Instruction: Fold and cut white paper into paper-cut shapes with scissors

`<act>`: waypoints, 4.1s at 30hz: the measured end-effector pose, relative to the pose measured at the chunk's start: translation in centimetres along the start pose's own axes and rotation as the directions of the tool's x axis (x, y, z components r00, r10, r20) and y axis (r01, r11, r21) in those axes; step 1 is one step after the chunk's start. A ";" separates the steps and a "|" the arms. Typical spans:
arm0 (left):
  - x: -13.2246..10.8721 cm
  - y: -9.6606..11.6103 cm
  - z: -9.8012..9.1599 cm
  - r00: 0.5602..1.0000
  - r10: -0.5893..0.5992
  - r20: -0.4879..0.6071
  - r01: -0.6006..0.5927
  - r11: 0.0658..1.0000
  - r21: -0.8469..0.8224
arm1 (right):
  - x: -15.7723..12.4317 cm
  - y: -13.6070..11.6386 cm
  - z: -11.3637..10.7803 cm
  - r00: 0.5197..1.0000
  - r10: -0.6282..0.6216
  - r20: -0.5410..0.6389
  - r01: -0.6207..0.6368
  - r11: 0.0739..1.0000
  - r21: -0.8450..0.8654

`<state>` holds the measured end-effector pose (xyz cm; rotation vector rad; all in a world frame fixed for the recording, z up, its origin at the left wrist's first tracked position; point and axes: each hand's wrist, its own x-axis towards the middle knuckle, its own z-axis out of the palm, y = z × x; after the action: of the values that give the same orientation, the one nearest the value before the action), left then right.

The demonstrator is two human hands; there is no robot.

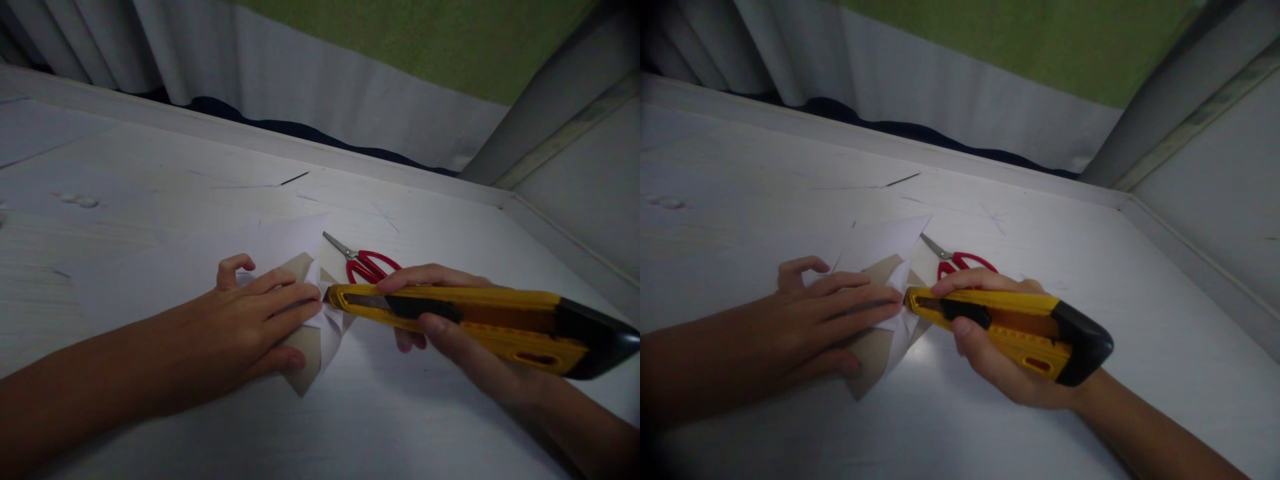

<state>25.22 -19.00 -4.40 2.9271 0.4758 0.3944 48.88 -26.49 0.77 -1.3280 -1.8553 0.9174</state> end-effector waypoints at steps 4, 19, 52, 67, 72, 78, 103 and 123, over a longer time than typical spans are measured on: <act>0.1 0.3 -0.5 0.999 0.015 -0.032 -0.012 0.996 0.087 | -0.1 0.1 0.2 1.000 -0.013 -0.014 0.013 0.999 -0.049; -0.1 0.5 -0.7 0.999 0.019 -0.043 -0.014 0.994 0.106 | -0.4 1.0 0.5 0.998 -0.012 -0.061 0.018 0.994 0.106; 0.7 0.5 -1.1 0.995 0.011 -0.095 -0.008 0.999 0.038 | -0.1 -0.1 0.9 0.985 -0.135 -0.104 0.117 0.979 -0.167; 0.0 0.0 -1.1 0.995 0.071 -0.066 -0.063 0.990 0.125 | 1.5 -1.8 1.6 0.989 -0.087 -0.123 0.067 0.986 -0.153; -0.1 0.0 -1.1 0.996 0.085 -0.038 -0.079 0.989 0.125 | 1.7 -1.6 2.0 0.987 -0.051 -0.153 0.039 0.996 -0.078; 0.3 0.6 -1.0 1.000 0.020 -0.008 -0.020 0.999 0.033 | 2.1 -0.6 1.4 0.988 -0.061 -0.141 0.058 0.998 -0.029; 0.6 1.1 0.0 0.990 -0.059 -0.124 0.065 0.997 0.046 | 0.8 1.6 3.3 0.975 0.001 -0.222 -0.026 0.994 -0.108; 0.2 1.1 0.9 0.979 -0.045 -0.200 0.068 0.991 0.111 | 1.3 1.2 3.3 0.975 -0.148 -0.166 0.100 0.958 -0.268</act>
<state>25.97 -20.09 -4.97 2.9928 0.6277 0.6758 46.39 -25.46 -1.84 -1.3790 -1.9336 0.4810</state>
